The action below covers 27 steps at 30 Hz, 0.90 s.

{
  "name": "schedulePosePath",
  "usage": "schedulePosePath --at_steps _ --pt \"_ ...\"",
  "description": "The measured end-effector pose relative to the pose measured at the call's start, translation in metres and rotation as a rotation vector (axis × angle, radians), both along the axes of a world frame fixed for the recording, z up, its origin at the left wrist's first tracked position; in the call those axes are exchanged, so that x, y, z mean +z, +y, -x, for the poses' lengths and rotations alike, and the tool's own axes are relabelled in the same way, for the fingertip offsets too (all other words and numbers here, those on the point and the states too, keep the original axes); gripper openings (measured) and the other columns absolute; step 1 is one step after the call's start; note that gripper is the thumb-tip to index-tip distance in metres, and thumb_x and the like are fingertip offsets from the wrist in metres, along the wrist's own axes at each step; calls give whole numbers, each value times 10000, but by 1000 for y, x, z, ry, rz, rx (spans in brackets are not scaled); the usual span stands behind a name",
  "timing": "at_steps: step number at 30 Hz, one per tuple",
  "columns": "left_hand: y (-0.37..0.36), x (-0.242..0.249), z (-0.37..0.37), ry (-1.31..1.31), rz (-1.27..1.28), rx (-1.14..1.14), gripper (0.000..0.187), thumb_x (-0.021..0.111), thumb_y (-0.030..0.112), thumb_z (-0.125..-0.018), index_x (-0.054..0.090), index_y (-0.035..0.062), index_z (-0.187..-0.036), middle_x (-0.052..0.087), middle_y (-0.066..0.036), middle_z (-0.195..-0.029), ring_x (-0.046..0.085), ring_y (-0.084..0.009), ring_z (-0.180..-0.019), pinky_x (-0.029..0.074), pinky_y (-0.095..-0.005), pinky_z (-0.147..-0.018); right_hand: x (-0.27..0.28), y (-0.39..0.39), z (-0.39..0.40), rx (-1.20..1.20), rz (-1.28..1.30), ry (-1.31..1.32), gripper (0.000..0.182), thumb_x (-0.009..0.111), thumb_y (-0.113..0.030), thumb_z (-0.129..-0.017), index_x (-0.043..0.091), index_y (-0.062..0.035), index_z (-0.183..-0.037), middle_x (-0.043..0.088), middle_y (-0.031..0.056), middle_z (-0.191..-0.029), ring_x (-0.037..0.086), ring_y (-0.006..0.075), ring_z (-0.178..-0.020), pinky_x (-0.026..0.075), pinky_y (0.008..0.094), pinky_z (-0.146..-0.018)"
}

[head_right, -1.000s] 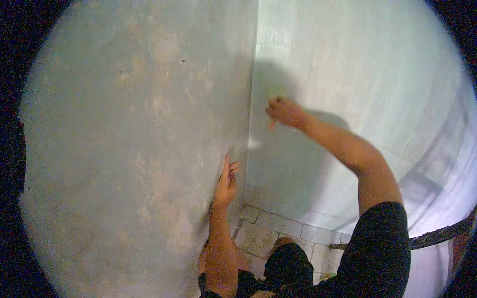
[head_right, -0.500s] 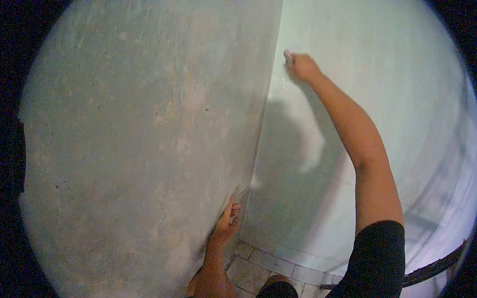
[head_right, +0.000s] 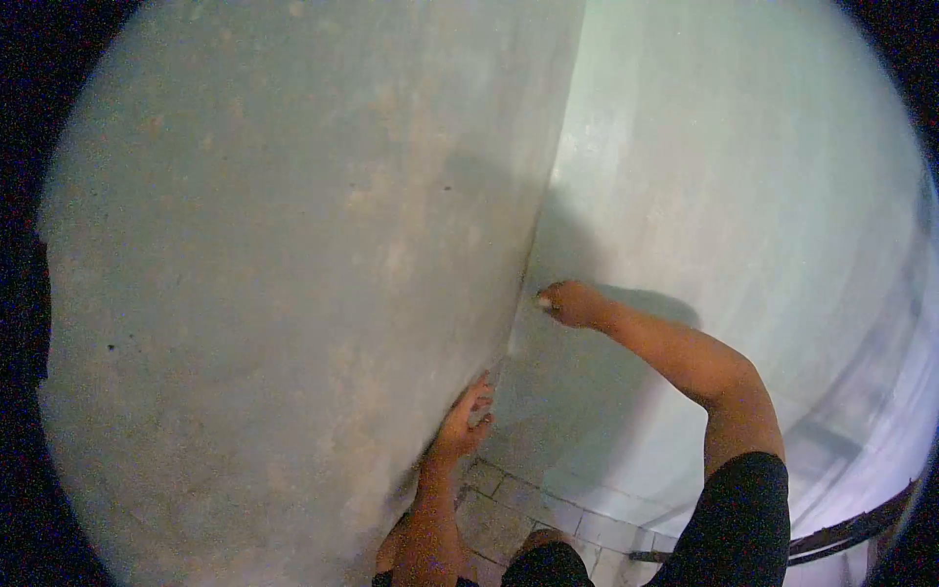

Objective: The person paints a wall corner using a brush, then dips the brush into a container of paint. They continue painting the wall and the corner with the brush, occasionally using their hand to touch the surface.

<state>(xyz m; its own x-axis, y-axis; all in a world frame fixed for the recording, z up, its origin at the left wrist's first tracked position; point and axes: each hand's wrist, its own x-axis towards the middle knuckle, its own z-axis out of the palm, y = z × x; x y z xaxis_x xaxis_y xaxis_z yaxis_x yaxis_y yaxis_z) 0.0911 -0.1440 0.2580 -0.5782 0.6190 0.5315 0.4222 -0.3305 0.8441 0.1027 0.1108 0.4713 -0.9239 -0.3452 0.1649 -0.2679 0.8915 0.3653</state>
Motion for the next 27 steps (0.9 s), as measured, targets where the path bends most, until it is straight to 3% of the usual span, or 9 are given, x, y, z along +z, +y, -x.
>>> schedulePosePath --at_steps 4,5,6,9,15,21,23,25,27 --pt "-13 14 -2 110 58 71 551 584 -12 -728 432 77 -1249 481 -130 -1232 527 -238 -1048 479 -358 -782 133 25 37 -437 116 316 407 613 -386 -770 618 15 -705 601 193 -648 585 305 -581 452 415 -601" --pt "-7 7 6 224 3 86 517 601 -4 -721 472 73 -1216 501 -122 -1200 516 -246 -1059 452 -362 -832 172 7 26 -370 141 528 398 627 -377 -759 616 19 -721 608 194 -672 593 284 -609 454 406 -593" --pt "-4 9 9 338 -59 100 484 618 5 -714 513 69 -1182 522 -115 -1169 505 -253 -1070 425 -366 -881 210 -14 20 -350 158 633 470 552 -423 -787 615 42 -812 607 251 -797 597 390 -744 468 453 -703" --pt "-10 18 4 363 -114 138 409 620 34 -712 556 50 -1116 547 -151 -1130 508 -299 -1076 381 -365 -944 282 -44 18 -157 -50 947 243 473 -206 -850 594 -69 -1010 606 160 -943 572 353 -866 459 425 -776" --pt "-20 17 1 389 -90 131 367 620 37 -717 578 51 -1081 549 -141 -1129 502 -292 -1087 393 -372 -933 188 -18 39 -183 -373 821 210 489 -148 -797 575 -83 -977 573 135 -977 556 300 -915 470 413 -767" --pt "-10 -3 8 435 -45 122 344 614 58 -740 585 76 -1082 518 -128 -1179 483 -281 -1108 402 -367 -924 15 -31 17 -112 -65 141 362 486 -347 -852 560 -12 -967 567 191 -921 550 354 -881 441 452 -777" --pt "-15 3 1 391 -80 93 333 614 71 -744 590 83 -1076 521 -127 -1175 483 -283 -1109 398 -370 -928 15 -39 14 -87 1 112 347 442 -316 -883 583 -3 -937 591 212 -937 571 366 -866 452 464 -770" --pt "-17 3 0 331 -97 63 323 613 85 -748 595 90 -1070 524 -126 -1171 483 -285 -1109 395 -373 -932 37 -39 24 -417 188 120 390 496 -348 -859 592 28 -896 596 233 -846 574 388 -783 438 469 -726" --pt "-13 -5 1 350 -51 75 343 622 137 -742 598 83 -1080 549 -135 -1163 482 -293 -1118 333 -399 -984 102 -16 42 -483 37 252 450 593 -402 -757 610 47 -755 618 220 -771 594 339 -710 450 459 -656"
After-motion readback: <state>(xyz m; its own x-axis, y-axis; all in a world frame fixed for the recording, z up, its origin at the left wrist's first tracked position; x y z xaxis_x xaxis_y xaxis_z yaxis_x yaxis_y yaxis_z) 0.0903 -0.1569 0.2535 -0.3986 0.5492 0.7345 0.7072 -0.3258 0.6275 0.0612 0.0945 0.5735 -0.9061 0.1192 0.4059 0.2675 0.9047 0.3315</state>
